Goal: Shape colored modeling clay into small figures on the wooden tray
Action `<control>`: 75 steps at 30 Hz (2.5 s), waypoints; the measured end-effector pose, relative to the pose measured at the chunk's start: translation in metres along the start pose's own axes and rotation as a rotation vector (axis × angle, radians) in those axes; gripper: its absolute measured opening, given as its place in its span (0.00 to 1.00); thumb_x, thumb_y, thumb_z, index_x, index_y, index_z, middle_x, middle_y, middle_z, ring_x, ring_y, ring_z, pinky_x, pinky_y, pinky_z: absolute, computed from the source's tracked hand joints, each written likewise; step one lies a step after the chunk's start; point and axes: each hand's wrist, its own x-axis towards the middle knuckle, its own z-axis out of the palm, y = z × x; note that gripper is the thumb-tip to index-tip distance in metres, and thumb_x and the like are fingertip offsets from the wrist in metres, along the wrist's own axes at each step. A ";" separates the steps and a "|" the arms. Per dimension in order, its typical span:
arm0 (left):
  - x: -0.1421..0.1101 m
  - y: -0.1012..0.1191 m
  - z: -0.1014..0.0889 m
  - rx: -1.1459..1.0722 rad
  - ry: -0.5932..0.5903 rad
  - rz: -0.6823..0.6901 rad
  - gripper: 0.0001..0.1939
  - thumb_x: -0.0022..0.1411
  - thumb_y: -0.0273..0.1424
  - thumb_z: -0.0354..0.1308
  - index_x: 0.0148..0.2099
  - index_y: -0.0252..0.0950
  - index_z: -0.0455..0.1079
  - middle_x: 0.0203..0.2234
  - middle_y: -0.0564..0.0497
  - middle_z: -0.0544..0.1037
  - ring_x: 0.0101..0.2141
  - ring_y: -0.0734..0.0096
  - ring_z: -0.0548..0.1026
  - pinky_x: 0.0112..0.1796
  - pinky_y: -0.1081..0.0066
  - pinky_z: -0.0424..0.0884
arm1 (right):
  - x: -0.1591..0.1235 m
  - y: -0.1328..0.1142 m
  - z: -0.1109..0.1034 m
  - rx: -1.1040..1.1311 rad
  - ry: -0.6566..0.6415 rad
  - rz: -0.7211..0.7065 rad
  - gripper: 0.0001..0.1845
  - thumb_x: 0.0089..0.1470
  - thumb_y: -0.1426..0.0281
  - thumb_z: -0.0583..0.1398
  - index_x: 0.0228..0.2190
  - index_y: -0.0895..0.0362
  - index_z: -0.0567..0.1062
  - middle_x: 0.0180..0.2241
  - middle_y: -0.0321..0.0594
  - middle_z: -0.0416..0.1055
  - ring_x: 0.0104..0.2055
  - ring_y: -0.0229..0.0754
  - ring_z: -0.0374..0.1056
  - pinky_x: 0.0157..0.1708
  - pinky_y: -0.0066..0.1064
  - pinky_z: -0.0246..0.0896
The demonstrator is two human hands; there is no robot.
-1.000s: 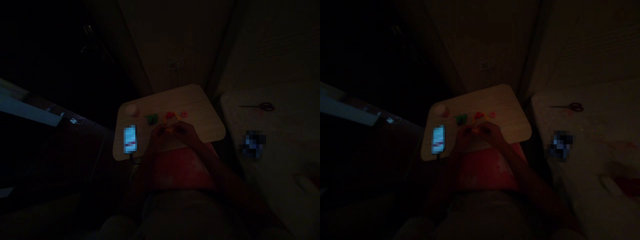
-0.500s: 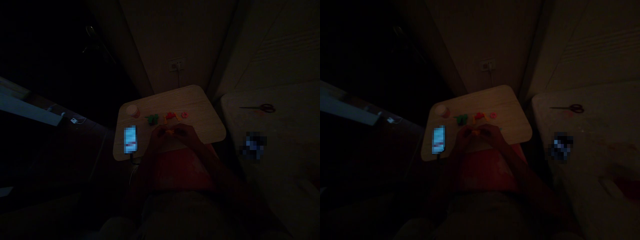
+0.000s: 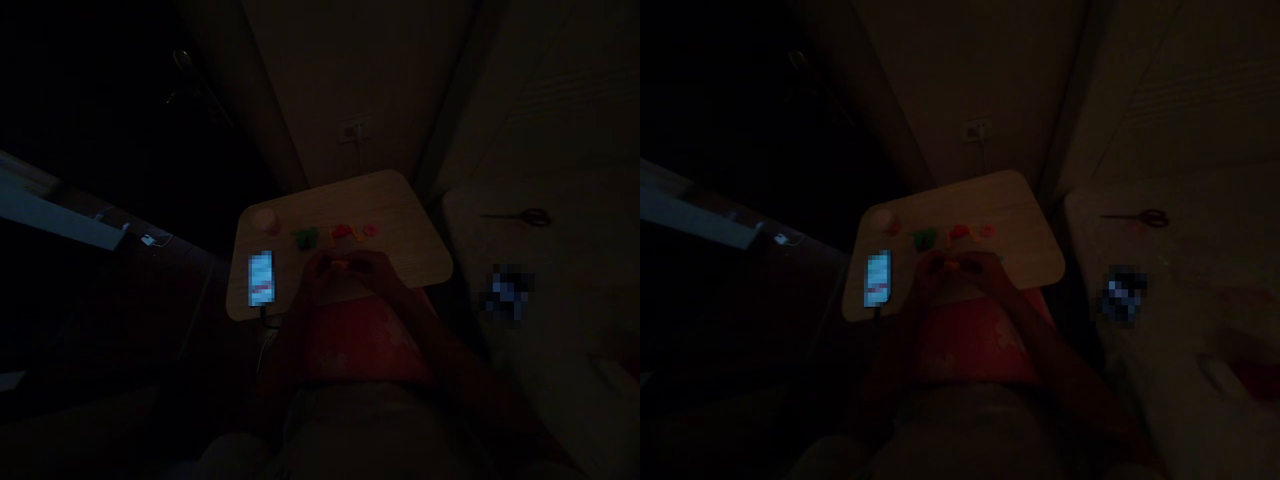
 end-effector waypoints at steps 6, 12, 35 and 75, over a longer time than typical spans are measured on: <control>-0.001 0.005 0.004 0.071 -0.071 0.060 0.19 0.57 0.46 0.70 0.39 0.36 0.75 0.33 0.49 0.81 0.35 0.66 0.77 0.38 0.69 0.73 | -0.001 -0.001 -0.002 -0.067 0.010 -0.029 0.08 0.54 0.64 0.69 0.34 0.53 0.86 0.34 0.43 0.84 0.34 0.46 0.79 0.37 0.35 0.72; -0.003 0.004 0.009 0.140 -0.026 -0.011 0.16 0.56 0.44 0.70 0.33 0.35 0.77 0.28 0.51 0.81 0.31 0.69 0.75 0.33 0.70 0.71 | -0.002 -0.005 -0.003 -0.142 -0.023 -0.081 0.10 0.60 0.62 0.65 0.37 0.52 0.86 0.36 0.43 0.84 0.37 0.47 0.79 0.41 0.37 0.72; -0.003 -0.002 0.025 0.025 0.094 0.070 0.13 0.70 0.42 0.56 0.36 0.39 0.66 0.28 0.53 0.69 0.31 0.69 0.66 0.36 0.69 0.66 | 0.003 -0.003 -0.005 0.322 0.095 0.156 0.23 0.59 0.47 0.60 0.26 0.53 0.70 0.22 0.33 0.64 0.24 0.37 0.58 0.25 0.29 0.56; 0.002 0.011 0.012 0.778 -0.006 0.640 0.12 0.69 0.38 0.59 0.51 0.38 0.75 0.46 0.45 0.78 0.50 0.58 0.74 0.55 0.55 0.65 | -0.002 -0.015 -0.006 0.136 0.066 0.215 0.21 0.55 0.51 0.64 0.25 0.57 0.81 0.18 0.35 0.69 0.22 0.38 0.62 0.25 0.29 0.58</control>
